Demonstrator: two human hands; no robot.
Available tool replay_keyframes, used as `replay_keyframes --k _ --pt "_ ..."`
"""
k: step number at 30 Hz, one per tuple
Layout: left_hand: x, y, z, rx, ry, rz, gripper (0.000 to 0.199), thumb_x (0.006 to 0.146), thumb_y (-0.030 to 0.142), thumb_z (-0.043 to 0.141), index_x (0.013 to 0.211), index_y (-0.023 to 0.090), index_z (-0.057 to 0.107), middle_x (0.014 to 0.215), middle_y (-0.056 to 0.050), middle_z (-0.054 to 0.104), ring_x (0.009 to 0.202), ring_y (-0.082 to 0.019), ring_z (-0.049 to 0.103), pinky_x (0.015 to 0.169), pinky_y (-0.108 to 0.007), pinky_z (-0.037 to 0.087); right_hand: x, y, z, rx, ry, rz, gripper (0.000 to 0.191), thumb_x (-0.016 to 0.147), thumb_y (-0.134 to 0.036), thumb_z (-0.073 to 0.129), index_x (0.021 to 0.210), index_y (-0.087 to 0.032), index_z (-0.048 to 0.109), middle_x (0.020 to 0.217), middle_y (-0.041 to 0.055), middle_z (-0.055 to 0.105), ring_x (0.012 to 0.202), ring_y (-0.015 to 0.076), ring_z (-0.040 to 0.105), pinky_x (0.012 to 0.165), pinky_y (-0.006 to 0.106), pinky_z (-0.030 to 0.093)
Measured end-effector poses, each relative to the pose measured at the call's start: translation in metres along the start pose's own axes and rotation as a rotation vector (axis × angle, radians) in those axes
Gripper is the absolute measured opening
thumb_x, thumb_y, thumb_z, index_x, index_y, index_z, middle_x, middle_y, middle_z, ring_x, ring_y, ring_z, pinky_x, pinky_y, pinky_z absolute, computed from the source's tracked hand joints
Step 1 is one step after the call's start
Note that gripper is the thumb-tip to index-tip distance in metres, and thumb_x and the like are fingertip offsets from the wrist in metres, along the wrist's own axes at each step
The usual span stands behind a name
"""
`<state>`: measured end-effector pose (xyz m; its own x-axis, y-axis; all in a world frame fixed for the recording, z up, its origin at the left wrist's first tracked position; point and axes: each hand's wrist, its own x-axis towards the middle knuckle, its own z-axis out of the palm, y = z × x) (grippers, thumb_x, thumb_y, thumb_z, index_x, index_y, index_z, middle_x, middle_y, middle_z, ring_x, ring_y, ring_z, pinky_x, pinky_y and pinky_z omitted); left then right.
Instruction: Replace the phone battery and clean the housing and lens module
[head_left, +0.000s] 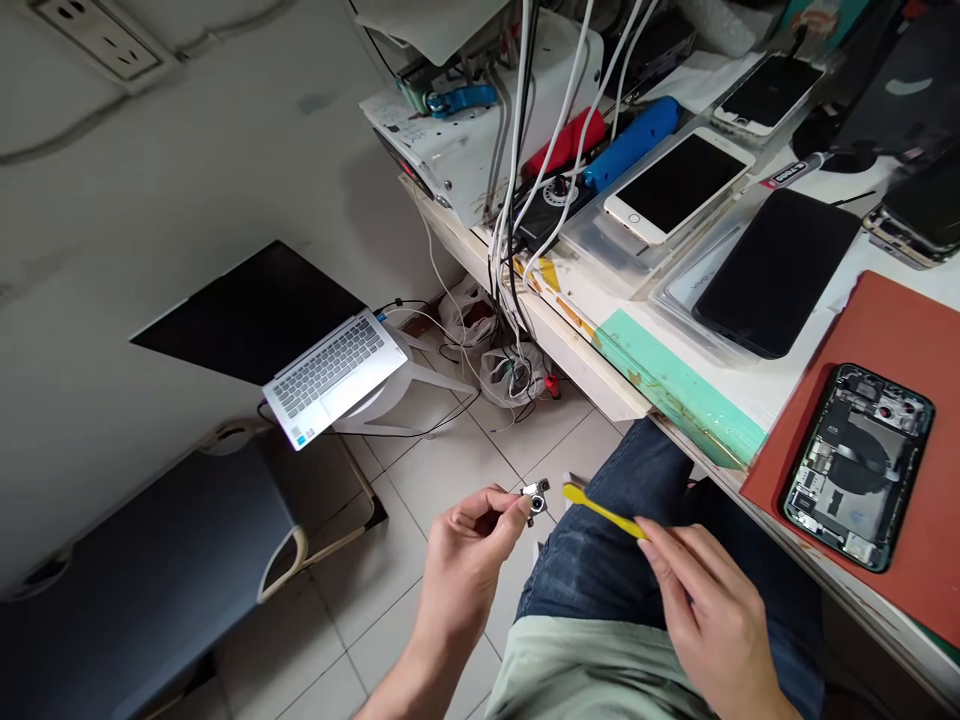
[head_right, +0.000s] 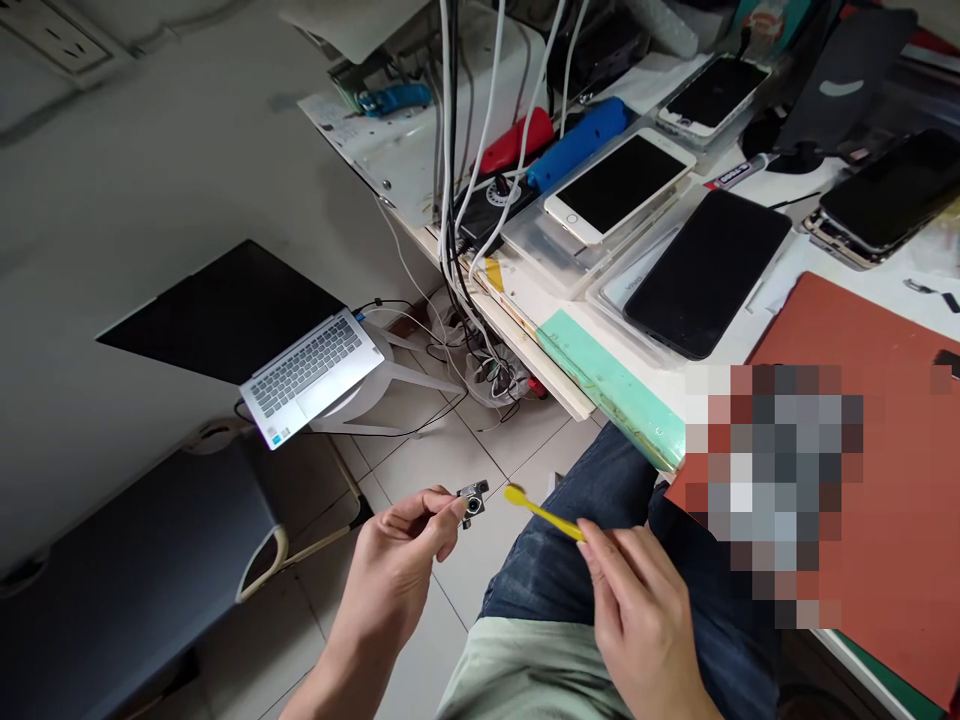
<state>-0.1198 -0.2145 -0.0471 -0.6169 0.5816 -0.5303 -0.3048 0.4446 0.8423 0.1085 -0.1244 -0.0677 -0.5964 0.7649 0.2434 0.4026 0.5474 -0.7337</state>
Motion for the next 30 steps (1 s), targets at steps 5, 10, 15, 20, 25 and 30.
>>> replay_keyframes --k 5,10,15,20,25,30 --pt "0.001 0.000 0.000 -0.016 -0.015 -0.013 0.037 0.081 0.050 0.086 0.070 0.017 0.072 0.063 0.002 0.049 0.062 -0.012 0.037 0.058 -0.027 0.032 -0.001 -0.001 -0.003 -0.008 0.007 -0.040 0.047 0.102 -0.004 0.062 0.144 -0.024 0.067 0.092 0.0061 0.070 0.080 0.0196 0.067 0.073 0.034 0.058" --pt "0.001 0.000 0.001 -0.035 -0.020 -0.029 0.036 0.080 0.047 0.087 0.068 0.018 0.071 0.062 0.003 0.047 0.062 -0.011 0.035 0.058 -0.026 0.031 0.000 0.001 -0.002 -0.080 0.016 -0.051 0.054 0.101 0.000 0.063 0.149 -0.023 0.064 0.095 0.0075 0.069 0.083 0.0199 0.065 0.075 0.036 0.056" --pt "-0.002 0.000 -0.001 -0.025 -0.028 -0.041 0.036 0.082 0.049 0.085 0.068 0.019 0.071 0.060 0.002 0.045 0.065 -0.013 0.036 0.058 -0.026 0.031 0.000 0.002 -0.003 -0.063 -0.005 -0.080 0.056 0.101 0.000 0.063 0.151 -0.023 0.061 0.097 0.0081 0.069 0.084 0.0212 0.065 0.076 0.037 0.055" --pt "0.000 0.000 -0.001 0.001 -0.029 -0.014 0.035 0.082 0.047 0.084 0.068 0.018 0.072 0.061 0.002 0.047 0.063 -0.013 0.038 0.059 -0.026 0.034 0.000 0.000 -0.004 -0.107 0.044 -0.035 0.046 0.102 -0.002 0.062 0.144 -0.020 0.066 0.094 0.0071 0.069 0.080 0.0190 0.065 0.073 0.034 0.055" --pt "-0.002 0.003 0.003 0.006 -0.017 0.032 0.033 0.082 0.046 0.085 0.068 0.018 0.074 0.062 0.002 0.050 0.062 -0.012 0.039 0.058 -0.024 0.036 0.002 -0.006 0.002 -0.076 0.008 -0.028 0.039 0.105 -0.006 0.059 0.142 -0.018 0.066 0.091 0.0069 0.070 0.079 0.0188 0.067 0.073 0.033 0.057" --pt "-0.004 0.004 0.006 0.022 -0.012 0.058 0.032 0.082 0.045 0.085 0.069 0.017 0.076 0.061 0.002 0.049 0.061 -0.011 0.040 0.057 -0.024 0.036 0.001 -0.018 0.006 -0.049 0.094 0.039 0.031 0.106 -0.010 0.060 0.134 -0.016 0.069 0.088 0.0067 0.071 0.074 0.0178 0.070 0.069 0.029 0.058"
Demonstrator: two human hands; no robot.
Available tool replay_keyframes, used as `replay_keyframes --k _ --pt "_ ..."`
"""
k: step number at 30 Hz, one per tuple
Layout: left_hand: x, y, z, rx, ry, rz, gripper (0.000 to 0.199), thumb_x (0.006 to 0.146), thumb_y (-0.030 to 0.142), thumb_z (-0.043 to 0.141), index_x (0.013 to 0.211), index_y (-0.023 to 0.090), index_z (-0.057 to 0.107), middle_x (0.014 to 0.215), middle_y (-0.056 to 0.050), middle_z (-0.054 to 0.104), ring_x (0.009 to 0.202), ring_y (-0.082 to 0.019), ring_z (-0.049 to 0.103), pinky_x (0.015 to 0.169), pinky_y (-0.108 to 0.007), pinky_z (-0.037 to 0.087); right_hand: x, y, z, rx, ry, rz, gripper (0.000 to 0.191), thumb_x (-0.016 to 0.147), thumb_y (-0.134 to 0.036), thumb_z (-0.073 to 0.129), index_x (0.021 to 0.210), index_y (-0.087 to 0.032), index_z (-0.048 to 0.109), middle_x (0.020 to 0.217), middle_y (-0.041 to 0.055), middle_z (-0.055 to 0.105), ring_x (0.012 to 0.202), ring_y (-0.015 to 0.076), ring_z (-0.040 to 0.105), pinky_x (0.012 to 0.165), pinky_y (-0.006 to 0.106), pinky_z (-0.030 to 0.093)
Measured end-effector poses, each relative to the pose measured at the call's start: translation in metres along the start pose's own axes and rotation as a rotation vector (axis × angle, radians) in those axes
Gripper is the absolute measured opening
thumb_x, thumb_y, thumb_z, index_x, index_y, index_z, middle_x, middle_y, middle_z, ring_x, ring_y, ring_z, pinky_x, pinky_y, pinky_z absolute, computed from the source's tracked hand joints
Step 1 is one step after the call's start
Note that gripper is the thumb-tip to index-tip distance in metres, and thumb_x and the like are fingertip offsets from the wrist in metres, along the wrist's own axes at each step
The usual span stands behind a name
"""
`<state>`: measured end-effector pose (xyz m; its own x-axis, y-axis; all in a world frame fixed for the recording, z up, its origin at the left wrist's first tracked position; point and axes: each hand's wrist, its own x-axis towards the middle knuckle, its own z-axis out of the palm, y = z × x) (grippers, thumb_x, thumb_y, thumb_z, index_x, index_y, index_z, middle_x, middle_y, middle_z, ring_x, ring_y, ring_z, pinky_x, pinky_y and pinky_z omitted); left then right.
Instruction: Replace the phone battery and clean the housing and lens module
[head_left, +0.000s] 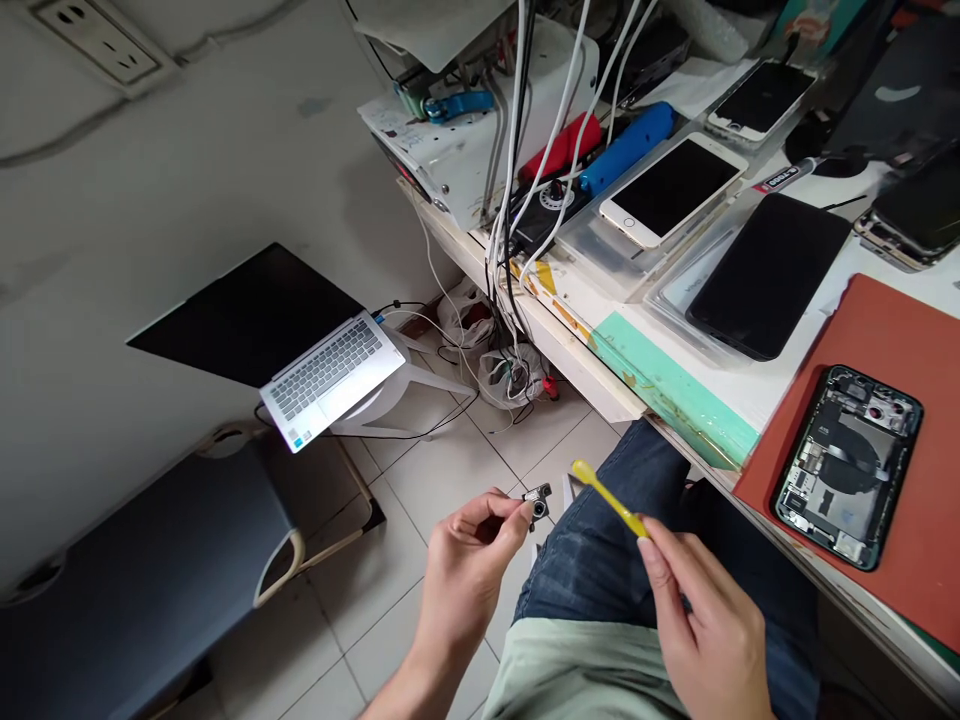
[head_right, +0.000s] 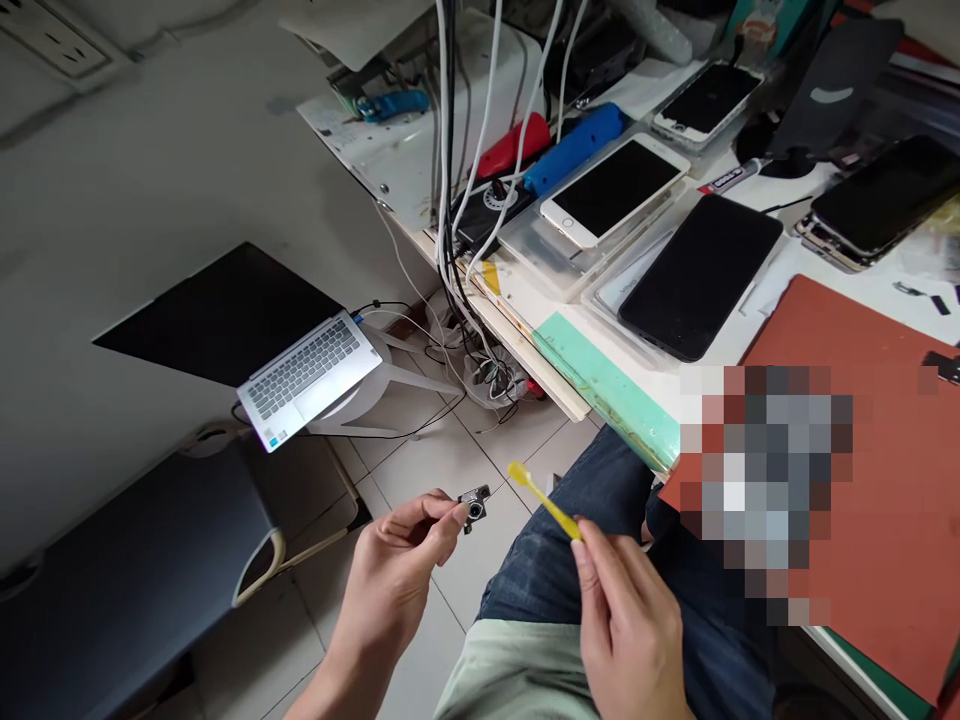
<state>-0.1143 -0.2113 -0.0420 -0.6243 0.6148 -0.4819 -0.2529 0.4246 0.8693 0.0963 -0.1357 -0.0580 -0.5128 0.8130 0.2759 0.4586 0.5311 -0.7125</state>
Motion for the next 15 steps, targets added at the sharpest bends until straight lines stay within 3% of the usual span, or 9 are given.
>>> replay_keyframes --k 5,11,15 --pt "-0.0002 -0.0013 0.0007 -0.020 -0.005 0.006 0.031 0.083 0.044 0.085 0.071 0.017 0.077 0.063 0.002 0.051 0.062 -0.011 0.041 0.058 -0.024 0.037 -0.0040 -0.0129 0.0092 0.125 -0.046 0.000 0.030 0.106 -0.007 0.056 0.133 -0.015 0.069 0.083 0.0056 0.070 0.071 0.0165 0.072 0.066 0.025 0.059" --pt "-0.0014 0.0012 0.0006 -0.025 0.000 0.001 0.031 0.082 0.044 0.086 0.071 0.017 0.076 0.063 0.002 0.050 0.061 -0.011 0.040 0.057 -0.023 0.035 -0.0057 -0.0068 0.0086 0.044 0.042 0.042 0.030 0.106 -0.010 0.059 0.134 -0.016 0.070 0.081 0.0047 0.069 0.063 0.0152 0.068 0.059 0.024 0.057" --pt "-0.0020 0.0024 0.0013 -0.019 0.001 -0.011 0.032 0.083 0.045 0.085 0.069 0.018 0.076 0.062 0.002 0.049 0.063 -0.011 0.041 0.059 -0.023 0.036 -0.0069 -0.0096 0.0071 0.098 -0.012 -0.029 0.032 0.106 -0.007 0.057 0.135 -0.014 0.067 0.084 0.0061 0.071 0.070 0.0156 0.071 0.064 0.024 0.059"
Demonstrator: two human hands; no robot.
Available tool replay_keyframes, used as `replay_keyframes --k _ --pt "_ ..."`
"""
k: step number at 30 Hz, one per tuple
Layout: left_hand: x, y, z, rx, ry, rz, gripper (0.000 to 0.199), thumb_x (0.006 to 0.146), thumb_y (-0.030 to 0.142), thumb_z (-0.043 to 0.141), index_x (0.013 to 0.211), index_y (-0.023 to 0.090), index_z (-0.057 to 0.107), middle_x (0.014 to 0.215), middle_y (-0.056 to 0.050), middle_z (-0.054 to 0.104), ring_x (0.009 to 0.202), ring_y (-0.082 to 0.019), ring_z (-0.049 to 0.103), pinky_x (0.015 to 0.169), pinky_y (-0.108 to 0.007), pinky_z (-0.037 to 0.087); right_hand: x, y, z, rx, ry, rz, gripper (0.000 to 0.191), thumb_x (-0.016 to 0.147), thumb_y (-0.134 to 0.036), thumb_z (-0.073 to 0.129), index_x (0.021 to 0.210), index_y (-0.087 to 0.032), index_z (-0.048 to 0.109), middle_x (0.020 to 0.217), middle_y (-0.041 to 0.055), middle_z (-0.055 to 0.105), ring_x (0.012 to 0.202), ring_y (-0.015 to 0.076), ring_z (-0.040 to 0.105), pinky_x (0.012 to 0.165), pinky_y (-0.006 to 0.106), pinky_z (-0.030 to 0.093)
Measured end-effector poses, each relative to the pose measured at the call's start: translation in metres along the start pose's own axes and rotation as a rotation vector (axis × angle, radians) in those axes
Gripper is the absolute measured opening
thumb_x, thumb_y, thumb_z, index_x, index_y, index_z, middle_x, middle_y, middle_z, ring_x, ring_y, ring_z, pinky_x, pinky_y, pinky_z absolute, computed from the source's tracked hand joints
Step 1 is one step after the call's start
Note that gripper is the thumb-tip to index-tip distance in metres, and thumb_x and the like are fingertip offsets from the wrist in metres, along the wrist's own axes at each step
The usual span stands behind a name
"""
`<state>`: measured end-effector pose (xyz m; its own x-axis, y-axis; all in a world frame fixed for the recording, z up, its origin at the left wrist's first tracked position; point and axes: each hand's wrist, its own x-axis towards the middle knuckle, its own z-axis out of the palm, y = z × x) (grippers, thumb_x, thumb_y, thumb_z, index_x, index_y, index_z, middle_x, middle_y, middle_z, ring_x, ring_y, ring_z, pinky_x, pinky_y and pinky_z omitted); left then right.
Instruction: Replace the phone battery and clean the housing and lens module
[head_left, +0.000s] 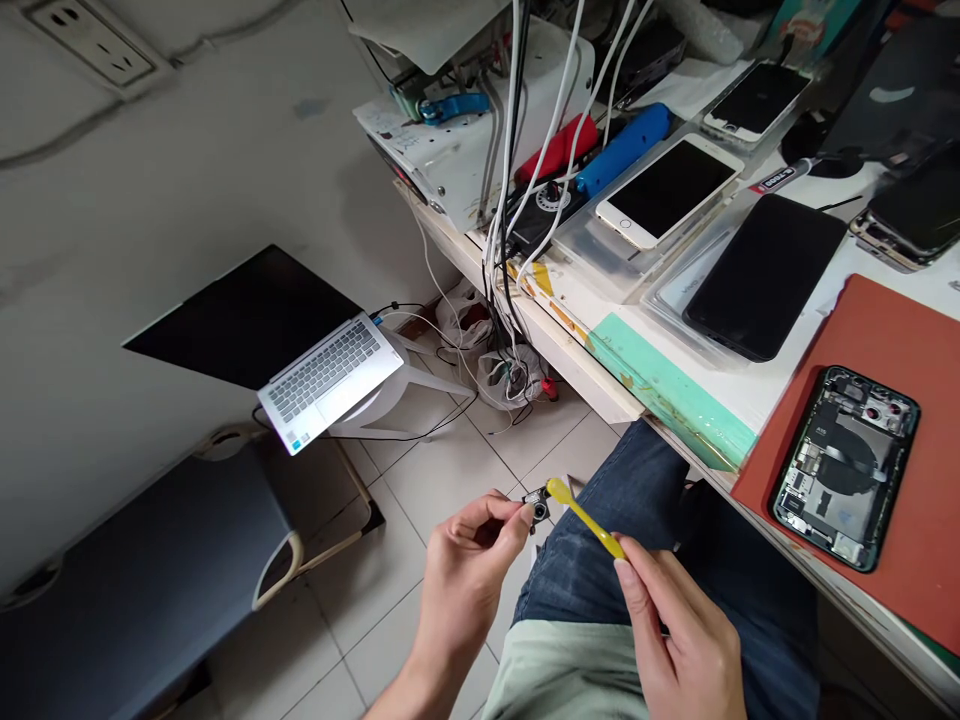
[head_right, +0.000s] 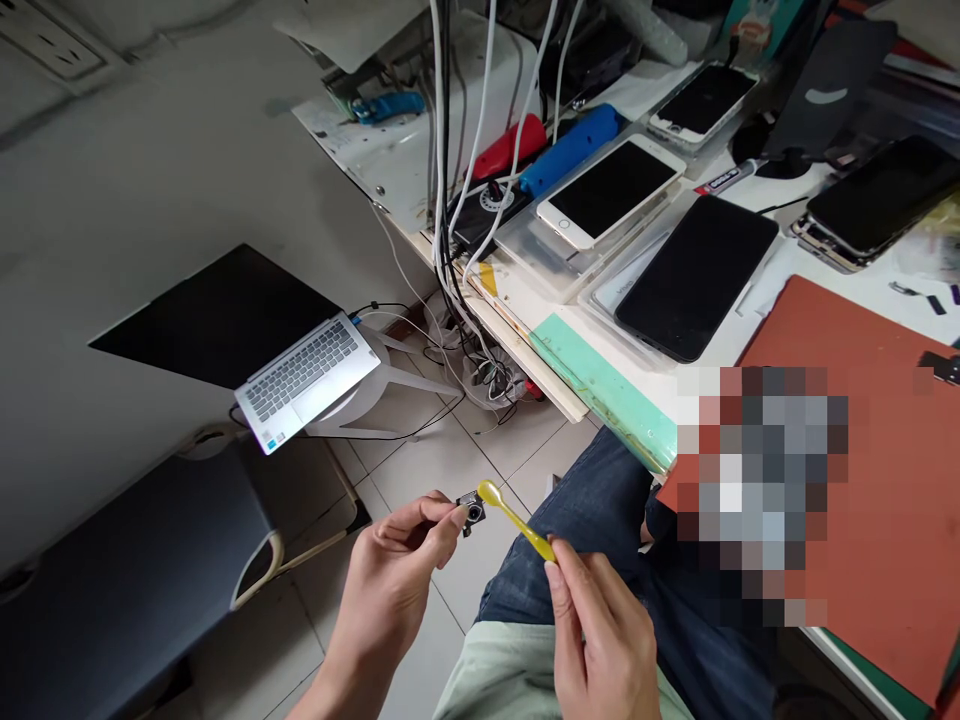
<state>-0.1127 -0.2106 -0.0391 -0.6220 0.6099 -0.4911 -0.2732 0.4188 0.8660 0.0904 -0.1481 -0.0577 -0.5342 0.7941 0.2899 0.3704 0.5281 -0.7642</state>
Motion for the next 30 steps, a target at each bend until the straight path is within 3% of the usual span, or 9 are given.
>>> replay_keyframes --k 7,10,14,18,23,30 --pt "0.001 -0.001 0.000 -0.016 -0.003 0.002 0.031 0.082 0.045 0.086 0.071 0.018 0.076 0.064 0.002 0.052 0.061 -0.011 0.040 0.057 -0.023 0.035 -0.007 0.005 -0.006 -0.112 0.037 -0.003 0.027 0.106 -0.009 0.061 0.131 -0.012 0.069 0.085 0.0063 0.070 0.068 0.0151 0.070 0.065 0.025 0.058" --pt "0.001 -0.001 0.001 -0.018 -0.006 0.009 0.031 0.083 0.044 0.085 0.071 0.018 0.076 0.063 0.002 0.051 0.063 -0.011 0.041 0.059 -0.023 0.036 -0.006 0.005 -0.006 -0.084 -0.003 -0.029 0.029 0.106 -0.008 0.058 0.133 -0.011 0.067 0.088 0.0081 0.072 0.074 0.0164 0.072 0.069 0.025 0.058" --pt "0.001 -0.002 0.001 -0.016 -0.005 -0.001 0.031 0.082 0.045 0.086 0.070 0.018 0.075 0.063 0.002 0.051 0.061 -0.010 0.039 0.057 -0.023 0.035 -0.004 0.003 -0.005 -0.170 0.072 0.008 0.024 0.107 -0.012 0.061 0.128 -0.011 0.070 0.083 0.0064 0.070 0.067 0.0154 0.071 0.066 0.025 0.057" --pt "0.001 -0.003 0.001 -0.013 -0.008 0.014 0.031 0.084 0.045 0.085 0.072 0.018 0.076 0.063 0.002 0.051 0.064 -0.011 0.042 0.060 -0.023 0.037 -0.003 0.003 -0.005 -0.120 0.012 -0.020 0.025 0.108 -0.012 0.058 0.130 -0.011 0.070 0.085 0.0075 0.072 0.071 0.0161 0.074 0.068 0.025 0.058" --pt "0.000 0.000 0.003 -0.009 0.000 0.032 0.031 0.084 0.045 0.085 0.072 0.018 0.075 0.064 0.002 0.051 0.062 -0.011 0.039 0.057 -0.023 0.035 -0.008 0.010 -0.013 -0.263 0.113 0.085 0.022 0.110 -0.022 0.060 0.125 -0.013 0.073 0.087 0.0069 0.074 0.068 0.0149 0.074 0.066 0.023 0.057" --pt "-0.001 0.006 0.009 0.044 0.020 0.053 0.034 0.084 0.046 0.083 0.068 0.017 0.073 0.063 0.002 0.051 0.061 -0.010 0.039 0.055 -0.023 0.033 -0.024 0.010 -0.020 -0.074 -0.005 0.109 0.031 0.105 -0.012 0.062 0.135 -0.015 0.069 0.095 0.0078 0.077 0.076 0.0157 0.077 0.072 0.022 0.062"
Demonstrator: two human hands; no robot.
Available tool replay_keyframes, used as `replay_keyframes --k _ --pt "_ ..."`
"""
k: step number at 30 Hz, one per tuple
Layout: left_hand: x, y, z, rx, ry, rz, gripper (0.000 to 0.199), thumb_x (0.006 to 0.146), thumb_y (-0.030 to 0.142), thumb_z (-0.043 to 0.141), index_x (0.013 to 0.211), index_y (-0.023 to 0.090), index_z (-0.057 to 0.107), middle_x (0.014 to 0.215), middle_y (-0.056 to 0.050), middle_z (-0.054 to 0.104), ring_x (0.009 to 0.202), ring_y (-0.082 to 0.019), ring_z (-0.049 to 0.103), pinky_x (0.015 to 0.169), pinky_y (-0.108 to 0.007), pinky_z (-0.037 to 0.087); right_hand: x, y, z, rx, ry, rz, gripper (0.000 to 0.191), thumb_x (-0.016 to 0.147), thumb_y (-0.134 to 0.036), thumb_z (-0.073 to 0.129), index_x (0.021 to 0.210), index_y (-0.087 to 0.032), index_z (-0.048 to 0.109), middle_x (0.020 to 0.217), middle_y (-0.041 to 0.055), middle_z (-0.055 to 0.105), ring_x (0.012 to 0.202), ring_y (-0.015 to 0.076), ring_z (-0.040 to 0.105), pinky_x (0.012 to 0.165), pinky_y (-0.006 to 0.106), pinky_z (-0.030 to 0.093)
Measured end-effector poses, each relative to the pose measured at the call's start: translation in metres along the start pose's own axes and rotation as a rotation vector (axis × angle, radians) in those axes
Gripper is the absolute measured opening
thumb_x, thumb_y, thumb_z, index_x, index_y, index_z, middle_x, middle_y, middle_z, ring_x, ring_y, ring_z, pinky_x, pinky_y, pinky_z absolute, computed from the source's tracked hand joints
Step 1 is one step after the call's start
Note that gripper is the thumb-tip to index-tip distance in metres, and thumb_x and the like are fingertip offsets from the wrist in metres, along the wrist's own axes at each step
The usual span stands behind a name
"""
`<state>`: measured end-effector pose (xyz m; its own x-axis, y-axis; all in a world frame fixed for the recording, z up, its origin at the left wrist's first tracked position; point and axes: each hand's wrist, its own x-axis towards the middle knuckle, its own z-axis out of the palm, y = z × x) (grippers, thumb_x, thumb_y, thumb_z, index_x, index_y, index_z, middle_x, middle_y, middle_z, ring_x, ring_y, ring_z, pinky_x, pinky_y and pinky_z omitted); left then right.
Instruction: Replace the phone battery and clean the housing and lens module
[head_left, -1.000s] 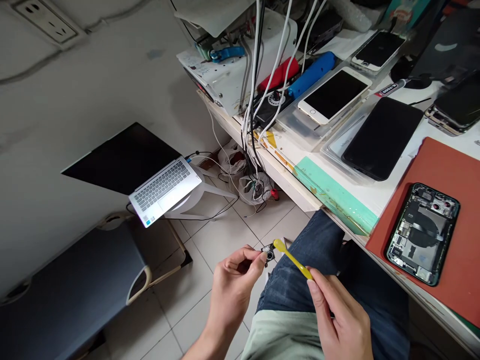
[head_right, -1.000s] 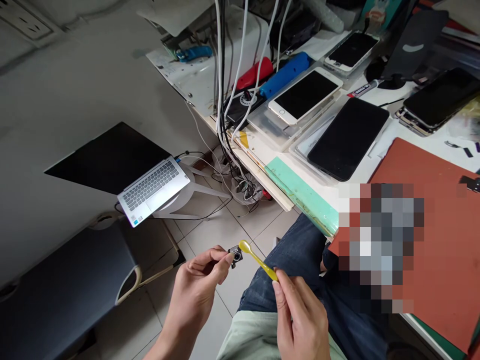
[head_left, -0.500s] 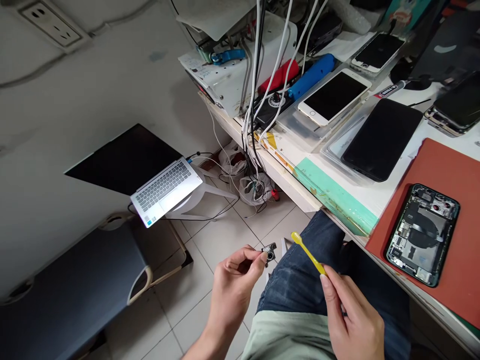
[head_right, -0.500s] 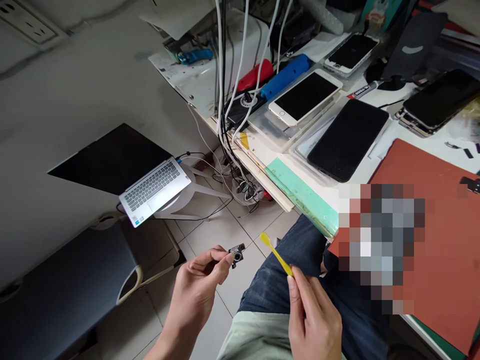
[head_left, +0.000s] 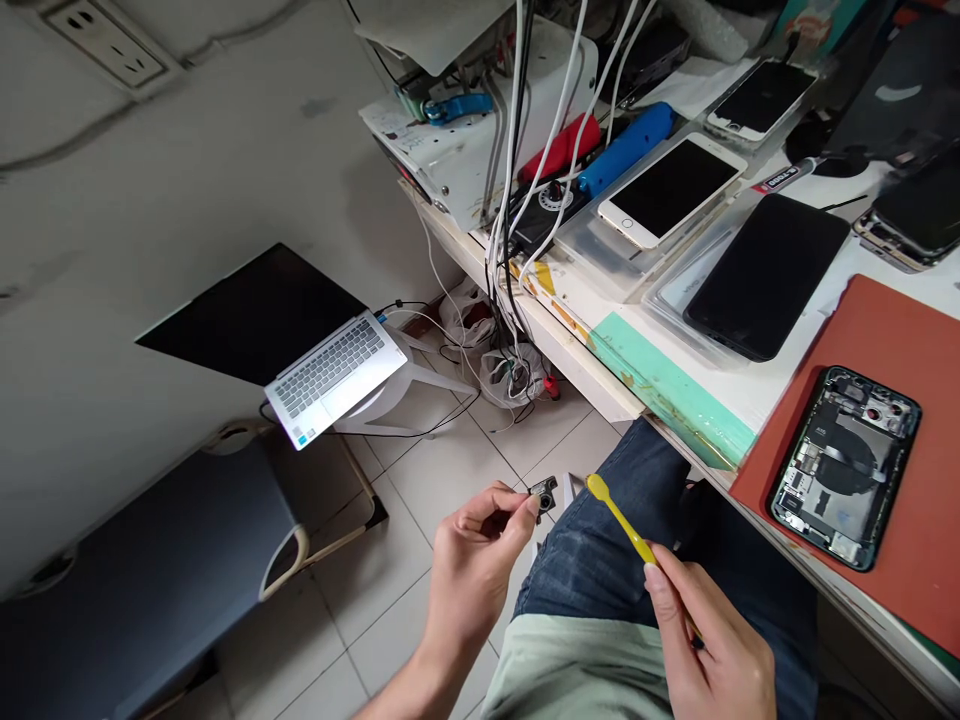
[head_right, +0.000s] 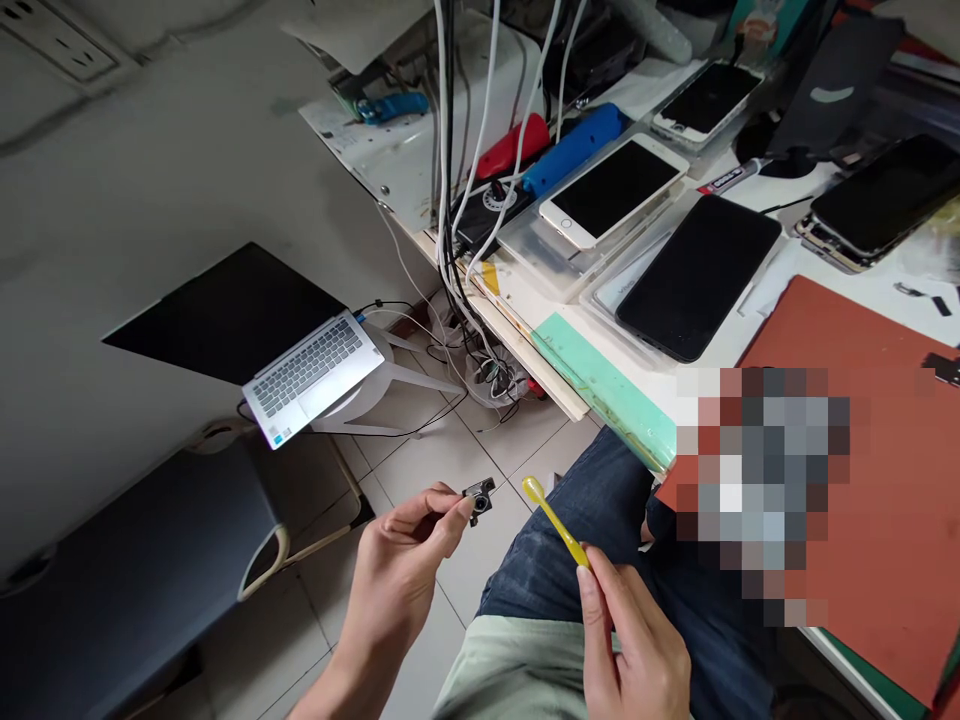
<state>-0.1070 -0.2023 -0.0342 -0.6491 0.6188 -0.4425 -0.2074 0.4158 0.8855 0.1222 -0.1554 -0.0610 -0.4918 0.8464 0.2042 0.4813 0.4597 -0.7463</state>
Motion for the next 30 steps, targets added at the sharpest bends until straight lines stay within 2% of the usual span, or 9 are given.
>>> replay_keyframes --k 2,5,9,12,15,23,27,30 --pt "0.000 0.000 0.001 0.012 -0.004 0.004 0.034 0.084 0.046 0.083 0.068 0.017 0.073 0.063 0.001 0.051 0.060 -0.010 0.039 0.054 -0.023 0.032 0.003 -0.005 0.004 0.045 -0.010 -0.005 0.031 0.105 -0.011 0.061 0.135 -0.016 0.069 0.096 0.0081 0.076 0.080 0.0166 0.077 0.073 0.023 0.062" --pt "-0.001 0.000 0.001 0.014 -0.009 0.009 0.033 0.084 0.045 0.083 0.069 0.017 0.074 0.064 0.001 0.052 0.060 -0.010 0.039 0.054 -0.023 0.032 0.011 -0.010 0.012 0.076 0.001 -0.050 0.030 0.106 -0.010 0.059 0.134 -0.015 0.069 0.090 0.0070 0.075 0.075 0.0163 0.075 0.068 0.023 0.061" --pt "-0.001 -0.001 0.001 0.016 -0.008 0.014 0.033 0.084 0.045 0.082 0.069 0.017 0.074 0.064 0.001 0.052 0.060 -0.010 0.040 0.055 -0.022 0.032 0.018 -0.009 0.014 -0.052 0.075 -0.044 0.023 0.108 -0.017 0.060 0.127 -0.013 0.072 0.085 0.0068 0.074 0.068 0.0156 0.073 0.064 0.024 0.059" --pt "-0.003 0.001 0.003 0.019 -0.009 0.017 0.034 0.085 0.046 0.082 0.069 0.017 0.074 0.064 0.001 0.053 0.060 -0.010 0.040 0.054 -0.023 0.032 0.018 -0.005 0.010 -0.109 0.116 -0.015 0.022 0.109 -0.021 0.061 0.125 -0.013 0.073 0.087 0.0076 0.075 0.070 0.0157 0.076 0.067 0.022 0.060" --pt "-0.005 0.003 0.004 0.026 0.004 0.029 0.033 0.085 0.045 0.082 0.070 0.016 0.074 0.068 0.000 0.055 0.061 -0.011 0.041 0.055 -0.024 0.033 0.017 -0.003 0.006 -0.080 0.115 -0.041 0.022 0.108 -0.019 0.061 0.126 -0.014 0.073 0.091 0.0083 0.078 0.075 0.0167 0.078 0.072 0.022 0.063" --pt "-0.010 0.010 0.004 0.086 0.022 0.068 0.032 0.088 0.043 0.078 0.071 0.017 0.075 0.068 -0.001 0.054 0.063 -0.013 0.044 0.058 -0.025 0.035 0.008 0.003 0.005 -0.030 0.054 -0.042 0.031 0.104 -0.015 0.066 0.134 -0.016 0.071 0.096 0.0088 0.080 0.072 0.0175 0.079 0.066 0.022 0.063" --pt "-0.009 0.011 0.004 0.078 0.024 0.035 0.035 0.086 0.046 0.079 0.068 0.017 0.073 0.068 -0.001 0.054 0.062 -0.013 0.044 0.056 -0.025 0.035 0.004 -0.001 0.008 0.015 0.099 -0.014 0.028 0.103 -0.015 0.067 0.130 -0.018 0.074 0.098 0.0097 0.081 0.079 0.0202 0.080 0.072 0.025 0.064" --pt "-0.009 0.010 0.004 0.076 0.022 0.030 0.034 0.086 0.046 0.079 0.069 0.017 0.074 0.068 -0.001 0.055 0.062 -0.013 0.044 0.056 -0.025 0.035 0.006 -0.006 0.012 0.052 0.099 0.020 0.026 0.104 -0.016 0.065 0.128 -0.018 0.075 0.098 0.0098 0.081 0.077 0.0193 0.080 0.070 0.024 0.064"
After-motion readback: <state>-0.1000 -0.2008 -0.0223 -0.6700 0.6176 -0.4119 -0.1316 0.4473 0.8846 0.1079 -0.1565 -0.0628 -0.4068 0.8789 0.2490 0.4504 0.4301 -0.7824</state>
